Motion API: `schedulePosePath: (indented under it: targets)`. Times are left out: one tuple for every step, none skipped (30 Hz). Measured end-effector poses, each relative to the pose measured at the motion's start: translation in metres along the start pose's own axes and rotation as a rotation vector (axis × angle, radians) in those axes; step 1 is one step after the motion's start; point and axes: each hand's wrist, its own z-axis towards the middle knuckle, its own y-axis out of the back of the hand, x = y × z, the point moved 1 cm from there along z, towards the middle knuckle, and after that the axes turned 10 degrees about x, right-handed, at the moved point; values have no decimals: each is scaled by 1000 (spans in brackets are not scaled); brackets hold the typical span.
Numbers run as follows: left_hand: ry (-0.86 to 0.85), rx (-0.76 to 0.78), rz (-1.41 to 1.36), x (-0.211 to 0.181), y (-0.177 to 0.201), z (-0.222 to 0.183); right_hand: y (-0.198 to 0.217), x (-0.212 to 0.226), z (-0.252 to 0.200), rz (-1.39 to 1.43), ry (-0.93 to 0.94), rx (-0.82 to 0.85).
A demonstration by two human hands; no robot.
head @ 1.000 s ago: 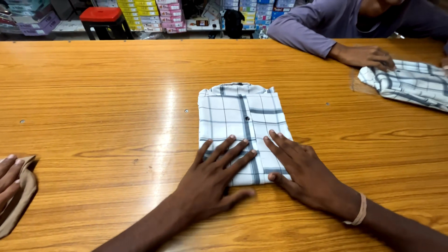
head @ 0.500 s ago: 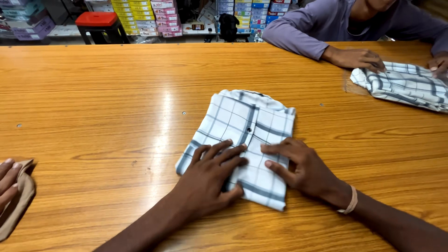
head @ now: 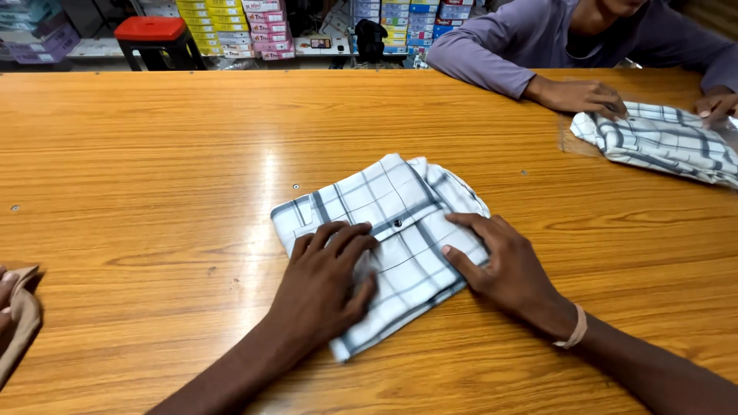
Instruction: The person folds a white and blue checkered shirt on a wooden table. They smooth the fabric, fold the sleeves inward, fold the shirt in half lengthwise, then fold it into thirds to create a compact rectangle.
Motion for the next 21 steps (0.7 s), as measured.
schedulePosePath:
  targets:
    - [2,-3,1,4,4,1,-2,-6,-1,-2,3,2]
    - [98,37,-31,8,7,2,-4,-13,-3,151,-101,29]
    - [193,78,-63,13,10,3,-7,-21,-6,303,-205,58]
    - [198,80,-68,11,15,4,-9,-25,-6,303,-209,64]
    - [245,83,-63,10,20,6,-10,-30,-7,330,-285,40]
    - [288,89,-59,10,26,8,-12,-34,-8,359,-366,13]
    - [289,95,-65,6,21,7,-8,-32,-4,360,-373,15]
    - [309,147,-85,4,18,7,-4,-28,1,246,-335,-20]
    - [329,200,-104,2,15,8,1,-24,6,131,-297,-54]
    - [324,204,-102,2,10,5,-2,-27,6,134,-299,-58]
    - [145,248,-101,1,4,3,-4,-28,7,76,-176,-68]
    - [-33,292,-103,-1,-2,0,-6,-29,8,15,-54,-75]
    - [-37,294,-103,1,-3,-1,-10,-28,6,15,-57,-78]
    - [-103,282,-1,1,-4,-2,-11,-27,6,27,-25,-49]
    - [-168,269,100,2,-6,-4,-12,-26,6,38,7,-21]
    - [-168,258,101,4,-4,-2,-11,-20,5,28,12,-21]
    - [-115,298,103,6,-4,-1,-10,-15,5,103,-44,42]
    - [-64,340,105,8,-3,1,-10,-10,3,178,-103,103]
    - [-66,330,104,4,0,3,-8,-5,1,169,-100,101]
    - [11,368,30,1,3,4,-9,0,-3,244,-139,161]
    - [87,406,-44,-2,6,5,-9,4,-7,319,-179,221]
